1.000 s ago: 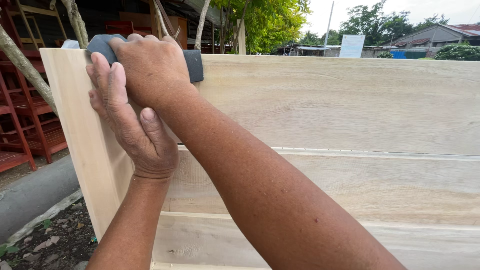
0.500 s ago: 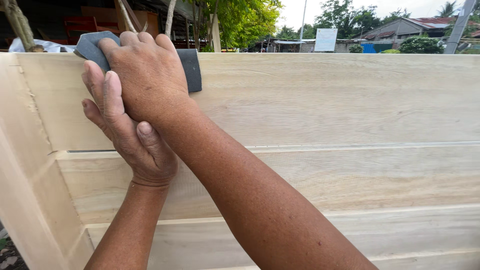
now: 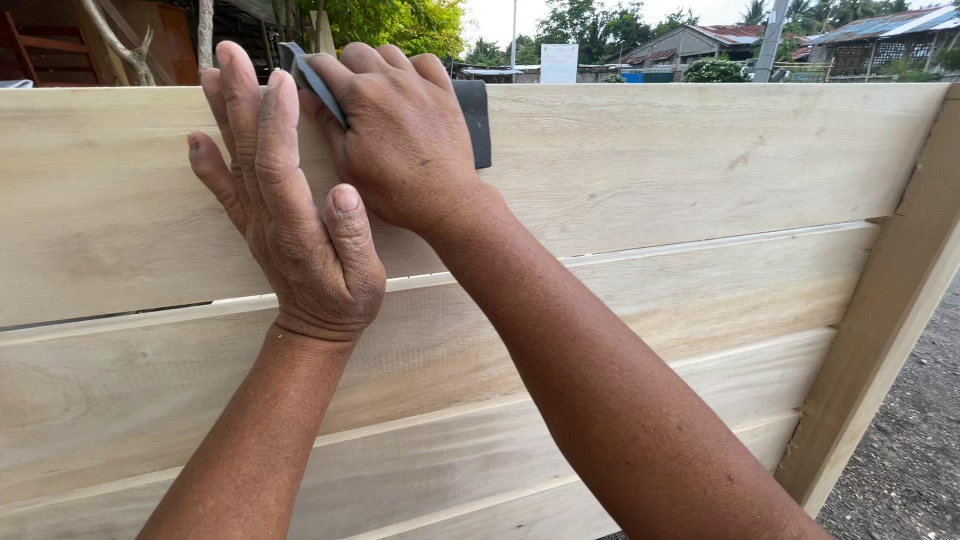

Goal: The person sands the slatted wooden panels of a furniture frame by hand, holding a piece of sandpaper in one hand and steadying the wood with the other. They work across the top rails and lower boards, then move around the frame to sand the side panel and corner post.

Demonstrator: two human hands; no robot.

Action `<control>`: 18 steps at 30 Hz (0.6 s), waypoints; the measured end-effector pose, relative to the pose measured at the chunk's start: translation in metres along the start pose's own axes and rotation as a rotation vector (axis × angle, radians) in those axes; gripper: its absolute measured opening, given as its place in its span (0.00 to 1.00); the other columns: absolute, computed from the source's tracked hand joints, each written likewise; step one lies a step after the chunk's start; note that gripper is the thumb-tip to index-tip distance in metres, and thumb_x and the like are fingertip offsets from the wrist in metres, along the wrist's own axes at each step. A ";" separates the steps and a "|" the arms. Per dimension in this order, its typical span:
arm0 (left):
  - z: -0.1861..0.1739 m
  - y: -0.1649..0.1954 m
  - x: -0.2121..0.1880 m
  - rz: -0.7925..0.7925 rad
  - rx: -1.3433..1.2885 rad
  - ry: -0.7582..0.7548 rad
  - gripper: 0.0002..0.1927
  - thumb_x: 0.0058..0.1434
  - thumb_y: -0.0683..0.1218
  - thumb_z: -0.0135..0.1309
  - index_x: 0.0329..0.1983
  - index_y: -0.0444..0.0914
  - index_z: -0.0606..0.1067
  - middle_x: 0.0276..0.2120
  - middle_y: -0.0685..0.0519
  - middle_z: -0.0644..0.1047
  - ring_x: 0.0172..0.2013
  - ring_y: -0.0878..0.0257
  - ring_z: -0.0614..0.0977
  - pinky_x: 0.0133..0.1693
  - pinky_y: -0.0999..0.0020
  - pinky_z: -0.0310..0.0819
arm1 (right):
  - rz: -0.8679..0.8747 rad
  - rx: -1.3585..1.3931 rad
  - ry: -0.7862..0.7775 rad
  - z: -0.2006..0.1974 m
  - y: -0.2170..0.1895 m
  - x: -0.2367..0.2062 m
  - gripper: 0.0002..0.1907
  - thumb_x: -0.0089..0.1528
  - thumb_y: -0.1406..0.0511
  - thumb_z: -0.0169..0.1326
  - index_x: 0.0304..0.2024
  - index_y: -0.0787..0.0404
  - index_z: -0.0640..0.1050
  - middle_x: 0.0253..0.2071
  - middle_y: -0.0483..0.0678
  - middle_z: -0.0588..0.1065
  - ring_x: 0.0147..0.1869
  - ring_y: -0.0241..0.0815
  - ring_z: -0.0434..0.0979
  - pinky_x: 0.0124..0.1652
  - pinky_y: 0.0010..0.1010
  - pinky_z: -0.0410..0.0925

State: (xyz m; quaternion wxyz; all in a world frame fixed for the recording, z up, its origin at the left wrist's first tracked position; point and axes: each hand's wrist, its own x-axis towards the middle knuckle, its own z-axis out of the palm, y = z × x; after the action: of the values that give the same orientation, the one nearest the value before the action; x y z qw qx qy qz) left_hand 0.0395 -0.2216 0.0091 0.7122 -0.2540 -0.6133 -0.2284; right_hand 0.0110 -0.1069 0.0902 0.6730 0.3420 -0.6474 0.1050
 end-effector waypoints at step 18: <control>0.064 0.044 -0.001 -0.020 0.397 -0.258 0.34 0.82 0.60 0.25 0.82 0.37 0.52 0.80 0.37 0.46 0.81 0.43 0.47 0.75 0.41 0.30 | 0.148 0.004 -0.208 -0.155 0.273 -0.111 0.18 0.76 0.54 0.49 0.50 0.62 0.77 0.49 0.55 0.74 0.54 0.59 0.67 0.56 0.49 0.61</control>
State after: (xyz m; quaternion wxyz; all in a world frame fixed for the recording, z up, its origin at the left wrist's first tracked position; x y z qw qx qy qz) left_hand 0.0183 -0.1469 0.0123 0.6616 -0.1299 -0.7346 -0.0762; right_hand -0.0396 0.2218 0.0851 0.5919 0.3039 -0.7369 0.1197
